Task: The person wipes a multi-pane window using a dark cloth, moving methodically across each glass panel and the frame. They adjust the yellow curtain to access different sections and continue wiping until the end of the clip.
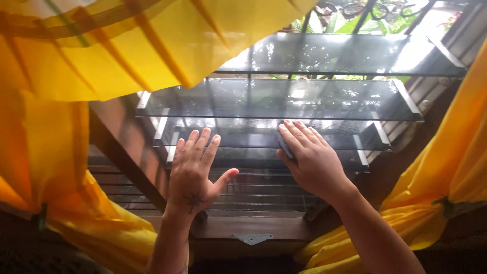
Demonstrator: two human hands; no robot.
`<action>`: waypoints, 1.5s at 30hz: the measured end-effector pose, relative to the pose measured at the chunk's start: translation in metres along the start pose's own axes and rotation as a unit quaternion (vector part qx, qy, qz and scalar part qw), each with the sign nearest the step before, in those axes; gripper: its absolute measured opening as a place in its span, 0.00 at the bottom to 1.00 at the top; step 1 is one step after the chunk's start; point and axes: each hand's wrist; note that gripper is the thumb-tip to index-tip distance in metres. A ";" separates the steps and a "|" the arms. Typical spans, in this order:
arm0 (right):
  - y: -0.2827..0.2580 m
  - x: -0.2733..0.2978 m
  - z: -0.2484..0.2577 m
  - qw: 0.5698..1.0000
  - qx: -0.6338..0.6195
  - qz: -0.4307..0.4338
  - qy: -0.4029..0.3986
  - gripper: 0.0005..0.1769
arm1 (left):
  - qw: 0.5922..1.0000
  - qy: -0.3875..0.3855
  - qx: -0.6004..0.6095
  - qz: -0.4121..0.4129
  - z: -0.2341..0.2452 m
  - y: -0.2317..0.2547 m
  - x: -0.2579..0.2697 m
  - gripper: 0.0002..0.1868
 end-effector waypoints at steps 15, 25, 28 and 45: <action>0.055 0.071 0.032 0.991 0.107 -0.081 0.027 0.27 | 1.000 0.008 -0.009 -0.016 -0.022 0.014 -0.007 0.42; 0.031 0.082 0.067 0.973 -0.060 -0.153 0.161 0.13 | 0.999 -0.008 0.018 -0.039 -0.012 0.033 -0.010 0.35; 0.029 0.077 0.072 0.817 -0.250 -0.487 0.184 0.17 | 0.999 -0.002 0.026 -0.032 -0.013 0.031 -0.009 0.35; 0.038 -0.011 0.092 0.998 -0.011 -0.057 0.001 0.30 | 0.988 0.100 0.062 -0.100 0.033 0.057 -0.036 0.27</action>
Point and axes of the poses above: each hand's wrist, its own x-axis away from the middle knuckle, its own z-axis out of the back of the hand, y = z × x, and after that the axes turned 12 degrees about z, right-handed
